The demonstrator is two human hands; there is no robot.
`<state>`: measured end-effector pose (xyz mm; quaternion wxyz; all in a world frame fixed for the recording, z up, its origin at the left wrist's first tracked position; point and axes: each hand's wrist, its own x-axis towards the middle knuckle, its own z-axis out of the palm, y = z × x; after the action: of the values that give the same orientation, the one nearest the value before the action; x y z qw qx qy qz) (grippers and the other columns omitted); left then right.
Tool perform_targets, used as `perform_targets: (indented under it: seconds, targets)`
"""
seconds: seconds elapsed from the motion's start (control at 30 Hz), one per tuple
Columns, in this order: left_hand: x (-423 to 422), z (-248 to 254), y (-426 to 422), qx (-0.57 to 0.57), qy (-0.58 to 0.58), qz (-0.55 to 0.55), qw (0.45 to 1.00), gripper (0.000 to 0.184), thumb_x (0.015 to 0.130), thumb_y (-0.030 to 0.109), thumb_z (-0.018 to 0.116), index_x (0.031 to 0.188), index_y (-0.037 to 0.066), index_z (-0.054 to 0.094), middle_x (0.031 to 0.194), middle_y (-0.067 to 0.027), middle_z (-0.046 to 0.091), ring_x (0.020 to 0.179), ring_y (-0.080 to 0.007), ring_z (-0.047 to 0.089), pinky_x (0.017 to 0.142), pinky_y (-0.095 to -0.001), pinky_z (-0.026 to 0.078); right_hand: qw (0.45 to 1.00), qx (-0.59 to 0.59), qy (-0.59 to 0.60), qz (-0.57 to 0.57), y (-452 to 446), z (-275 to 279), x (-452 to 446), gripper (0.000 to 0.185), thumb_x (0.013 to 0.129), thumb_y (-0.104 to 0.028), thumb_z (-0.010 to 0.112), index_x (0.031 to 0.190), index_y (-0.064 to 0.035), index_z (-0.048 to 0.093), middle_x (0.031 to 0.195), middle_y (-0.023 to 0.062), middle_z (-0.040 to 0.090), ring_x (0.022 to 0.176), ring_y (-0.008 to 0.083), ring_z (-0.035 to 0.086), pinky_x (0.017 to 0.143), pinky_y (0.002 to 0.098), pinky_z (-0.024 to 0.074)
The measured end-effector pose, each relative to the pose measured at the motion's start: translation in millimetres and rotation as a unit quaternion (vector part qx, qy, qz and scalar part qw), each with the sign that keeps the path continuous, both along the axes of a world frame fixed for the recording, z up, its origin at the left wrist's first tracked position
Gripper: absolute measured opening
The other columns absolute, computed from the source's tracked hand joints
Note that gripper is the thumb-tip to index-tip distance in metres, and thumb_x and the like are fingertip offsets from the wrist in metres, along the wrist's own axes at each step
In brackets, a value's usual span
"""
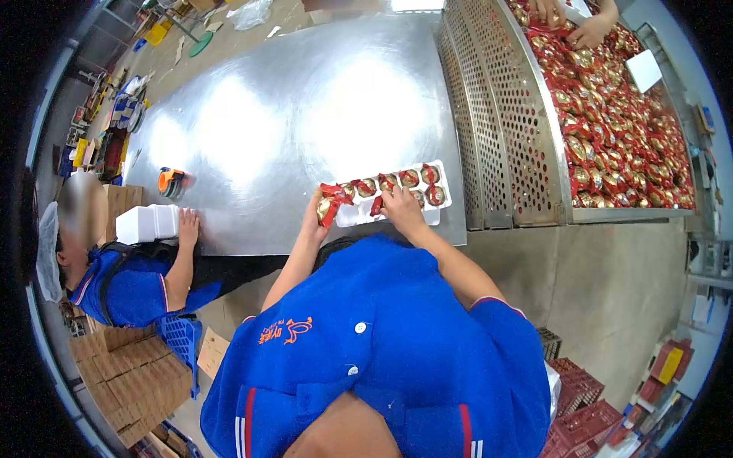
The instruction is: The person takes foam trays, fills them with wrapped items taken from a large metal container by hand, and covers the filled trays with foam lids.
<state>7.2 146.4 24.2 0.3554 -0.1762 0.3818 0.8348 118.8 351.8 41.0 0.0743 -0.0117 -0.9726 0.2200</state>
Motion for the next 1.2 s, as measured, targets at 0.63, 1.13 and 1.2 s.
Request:
perform_targets:
  seconds: [0.63, 1.13, 1.2]
  targets:
    - [33.5, 6.4, 50.6, -0.38, 0.789, -0.369, 0.311, 0.038, 0.071, 0.008, 0.057, 0.109, 0.009, 0.052, 0.118, -0.0161, 0.041, 0.101, -0.0357, 0.044, 0.08, -0.0421, 0.043, 0.999, -0.001, -0.003, -0.039, -9.0, -19.2, 5.0, 0.012, 0.072, -0.005, 0.049, 0.079, 0.0023, 0.056, 0.088, 0.0191, 0.055, 0.086, 0.0324, 0.054, 0.075, 0.0405, 0.0439]
    - [1.5, 44.4, 65.2, -0.255, 0.714, -0.552, 0.347, 0.02, 0.076, 0.007, 0.052, 0.094, 0.006, 0.06, 0.109, -0.01, 0.053, 0.1, -0.0288, 0.052, 0.082, -0.0379, 0.045, 0.991, 0.016, 0.073, -0.116, 316.6, 271.0, 17.6, 0.04, 0.076, -0.022, 0.063, 0.113, -0.0079, 0.055, 0.1, 0.0129, 0.061, 0.089, 0.0243, 0.059, 0.076, 0.0336, 0.0474]
    - [12.5, 36.4, 69.0, -0.311, 0.742, -0.538, 0.25, 0.019, 0.076, 0.009, 0.049, 0.089, 0.006, 0.061, 0.096, -0.0085, 0.054, 0.091, -0.0272, 0.053, 0.071, -0.0359, 0.049, 0.986, 0.077, -0.138, -0.056, 344.1, 244.0, -1.7, 0.051, 0.072, -0.026, 0.067, 0.116, -0.0058, 0.051, 0.107, 0.0134, 0.058, 0.091, 0.0269, 0.058, 0.078, 0.0346, 0.0463]
